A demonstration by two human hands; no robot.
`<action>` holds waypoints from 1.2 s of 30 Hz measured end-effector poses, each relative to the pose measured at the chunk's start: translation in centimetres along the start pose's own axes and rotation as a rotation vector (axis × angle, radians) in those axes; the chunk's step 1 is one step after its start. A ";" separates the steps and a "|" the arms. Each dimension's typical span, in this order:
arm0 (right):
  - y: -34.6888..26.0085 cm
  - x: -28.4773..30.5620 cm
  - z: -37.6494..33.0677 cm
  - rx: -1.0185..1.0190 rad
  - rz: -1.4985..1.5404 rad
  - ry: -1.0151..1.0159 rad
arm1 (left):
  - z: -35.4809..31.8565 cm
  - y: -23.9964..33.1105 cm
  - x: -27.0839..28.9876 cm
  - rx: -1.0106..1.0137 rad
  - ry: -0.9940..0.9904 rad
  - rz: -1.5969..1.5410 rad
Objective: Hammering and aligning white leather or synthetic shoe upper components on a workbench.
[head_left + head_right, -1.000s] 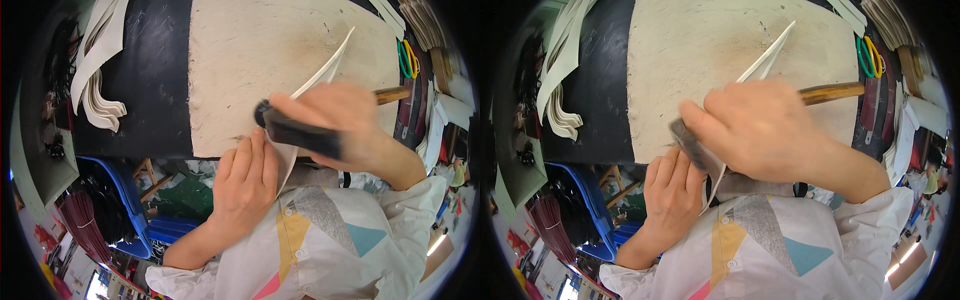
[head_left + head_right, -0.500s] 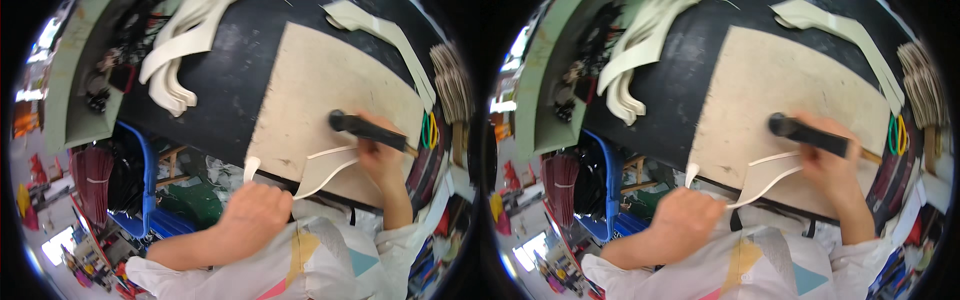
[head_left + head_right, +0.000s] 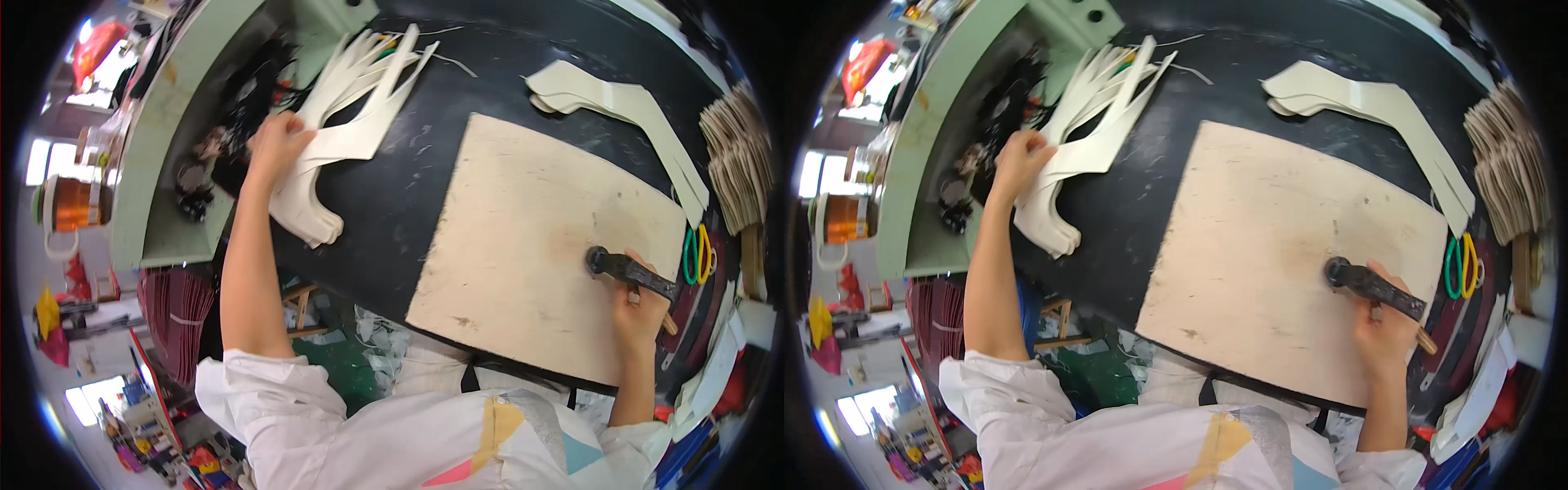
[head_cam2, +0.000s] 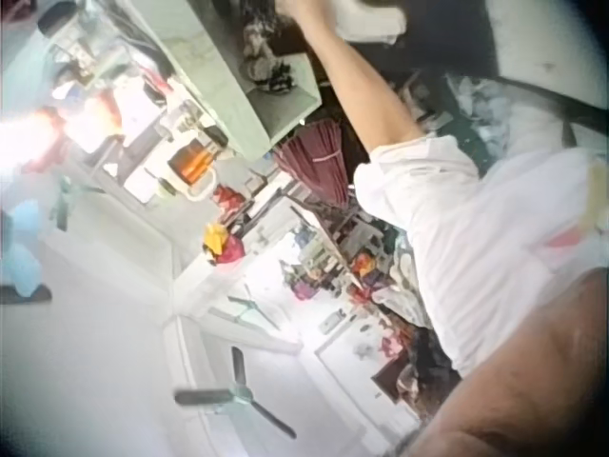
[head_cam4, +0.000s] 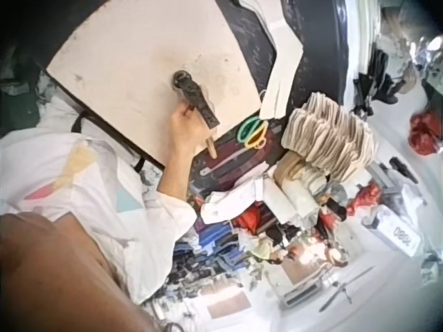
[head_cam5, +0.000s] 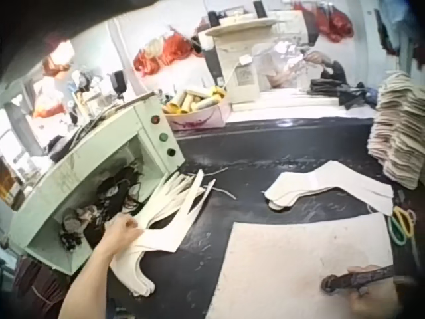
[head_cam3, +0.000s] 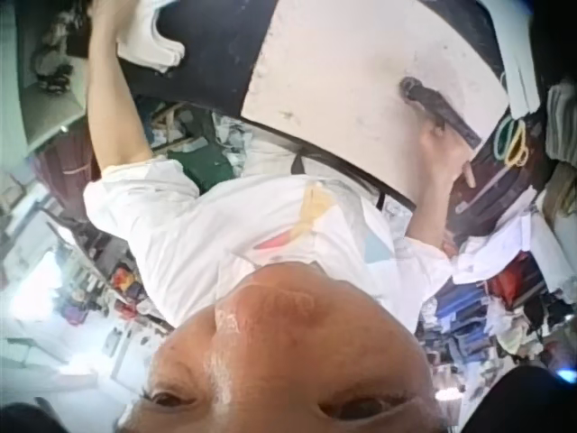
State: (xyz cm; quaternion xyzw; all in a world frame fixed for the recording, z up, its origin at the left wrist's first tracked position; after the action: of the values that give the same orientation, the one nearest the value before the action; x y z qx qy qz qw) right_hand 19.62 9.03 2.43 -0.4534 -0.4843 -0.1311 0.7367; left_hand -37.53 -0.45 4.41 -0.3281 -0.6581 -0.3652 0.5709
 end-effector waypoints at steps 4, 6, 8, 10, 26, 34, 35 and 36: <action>-1.0 0.6 0.3 0.185 -0.279 0.160 | -0.9 7.0 0.6 -0.293 0.322 0.130; -1.2 0.5 0.6 0.186 -0.240 0.147 | 0.2 13.4 1.3 -0.462 0.369 -0.047; -0.9 0.8 0.9 0.196 -0.179 0.156 | 1.3 23.4 0.9 -0.679 0.327 -0.266; -1.2 1.4 0.9 0.181 -0.150 0.121 | 3.2 32.6 -0.5 -0.869 0.218 -0.350; 2.1 1.5 -2.3 0.088 -0.037 -0.056 | 2.0 42.1 -0.5 -0.823 0.610 -0.531; 11.2 16.8 -9.4 -0.371 -0.502 0.627 | -9.4 37.5 9.8 -0.765 -0.249 -1.335; 12.2 19.6 -10.8 -0.540 -0.567 0.734 | -9.1 35.9 7.8 -0.638 -0.503 -1.510; 14.0 21.9 -12.2 -0.626 -0.466 0.756 | -9.2 34.4 5.5 -0.470 -0.716 -1.648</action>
State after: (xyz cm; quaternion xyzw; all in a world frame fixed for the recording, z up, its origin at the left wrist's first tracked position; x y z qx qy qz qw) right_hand 46.59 12.48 11.59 -0.4530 -0.2112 -0.5830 0.6405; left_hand -4.33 9.56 14.30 0.0428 -0.7295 -0.6565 -0.1872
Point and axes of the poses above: each hand's wrist, its own z-axis towards the middle knuckle, its own x-axis out of the back of the hand, y = z × x, the point moved 6 cm from there along z, towards the middle knuckle, and after that the axes turned 12 degrees about -y, right-handed, at the moved point
